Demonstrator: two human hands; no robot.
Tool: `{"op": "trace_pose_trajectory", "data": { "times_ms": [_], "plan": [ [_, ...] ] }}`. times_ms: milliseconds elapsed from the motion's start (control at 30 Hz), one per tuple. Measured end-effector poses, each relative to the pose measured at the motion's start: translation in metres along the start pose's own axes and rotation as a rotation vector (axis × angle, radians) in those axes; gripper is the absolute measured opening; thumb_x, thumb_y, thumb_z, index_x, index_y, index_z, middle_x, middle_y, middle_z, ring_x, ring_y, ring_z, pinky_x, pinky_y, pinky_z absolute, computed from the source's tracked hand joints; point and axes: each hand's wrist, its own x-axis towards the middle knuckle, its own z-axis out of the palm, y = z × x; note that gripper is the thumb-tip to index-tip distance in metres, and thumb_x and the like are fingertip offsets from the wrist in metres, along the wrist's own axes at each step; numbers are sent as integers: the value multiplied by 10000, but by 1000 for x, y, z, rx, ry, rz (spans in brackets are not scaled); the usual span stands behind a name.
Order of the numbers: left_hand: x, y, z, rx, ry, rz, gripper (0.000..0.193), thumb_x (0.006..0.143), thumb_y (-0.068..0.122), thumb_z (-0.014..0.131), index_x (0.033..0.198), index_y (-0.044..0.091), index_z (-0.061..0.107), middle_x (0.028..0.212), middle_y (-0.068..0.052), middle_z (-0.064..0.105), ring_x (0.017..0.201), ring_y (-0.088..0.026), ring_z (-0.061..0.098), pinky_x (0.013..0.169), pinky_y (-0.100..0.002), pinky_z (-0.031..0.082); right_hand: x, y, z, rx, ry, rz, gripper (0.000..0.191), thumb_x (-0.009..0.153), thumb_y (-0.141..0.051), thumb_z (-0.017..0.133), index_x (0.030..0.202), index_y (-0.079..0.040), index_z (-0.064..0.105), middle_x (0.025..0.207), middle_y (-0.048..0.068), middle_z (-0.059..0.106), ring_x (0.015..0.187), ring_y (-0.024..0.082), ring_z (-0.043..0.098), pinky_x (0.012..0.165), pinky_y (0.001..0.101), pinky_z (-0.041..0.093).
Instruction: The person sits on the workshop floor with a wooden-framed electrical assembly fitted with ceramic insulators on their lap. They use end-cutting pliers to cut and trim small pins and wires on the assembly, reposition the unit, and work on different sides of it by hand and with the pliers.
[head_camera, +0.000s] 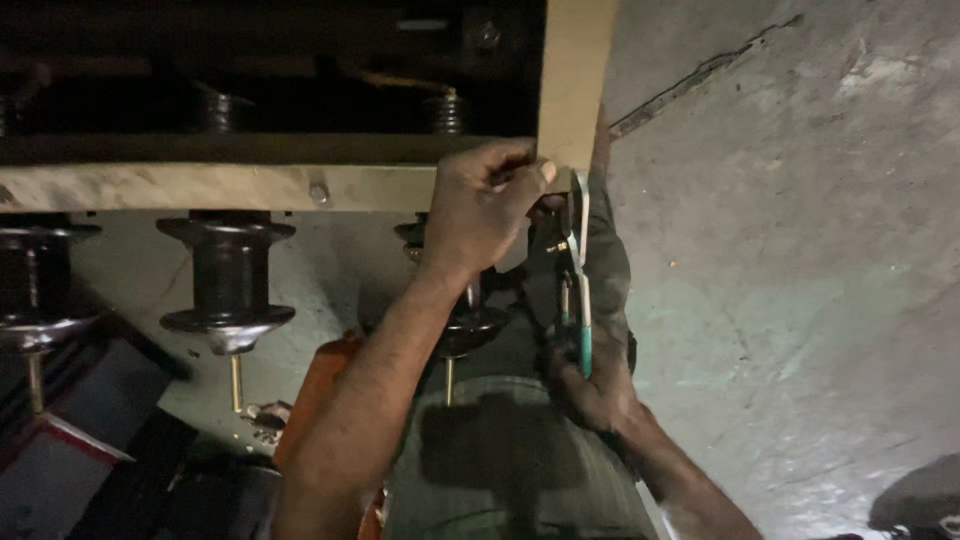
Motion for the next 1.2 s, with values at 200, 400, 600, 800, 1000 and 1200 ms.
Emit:
{"op": "trace_pose_trajectory", "data": {
  "times_ms": [200,400,600,800,1000,1200],
  "plan": [
    [2,3,2,-95,-7,-121,282,946,100,686,1180,-55,714,942,-104,777,793,-123,769,701,-274,676,-5,20,16,-124,72,181,197,760,-12,589,950,-24,638,835,115,654,743,235,643,706,359,566],
    [1,6,5,-121,22,-121,285,944,99,698,1186,-50,715,957,-130,783,778,-140,775,646,-276,639,-2,29,26,-138,150,88,81,796,21,632,872,-5,640,859,125,660,729,207,661,667,358,551],
    [-2,16,1,-97,13,-187,291,970,133,718,1192,-53,751,876,-166,782,641,-164,663,519,-277,510,-6,19,17,-75,70,181,142,769,47,610,901,5,641,949,137,668,844,221,662,763,371,548],
    [2,22,1,-192,-36,-122,305,941,165,755,1157,-50,743,914,-122,786,767,-159,783,633,-261,634,-27,8,12,210,-125,312,410,754,25,629,1156,-50,651,1015,109,747,909,174,701,826,336,570],
    [1,15,-5,-120,-27,-189,304,928,176,777,1155,-24,758,872,-142,775,693,-165,724,513,-273,546,-21,-7,21,297,-86,422,243,730,35,598,936,7,723,1310,122,573,948,241,630,758,385,538],
    [-1,11,-9,-160,-49,-120,278,916,161,773,1142,0,753,933,-97,797,750,-114,772,561,-230,604,-8,-19,31,161,-41,143,281,700,32,635,966,-20,709,1249,140,587,1154,263,615,948,395,528]
  ]
}}
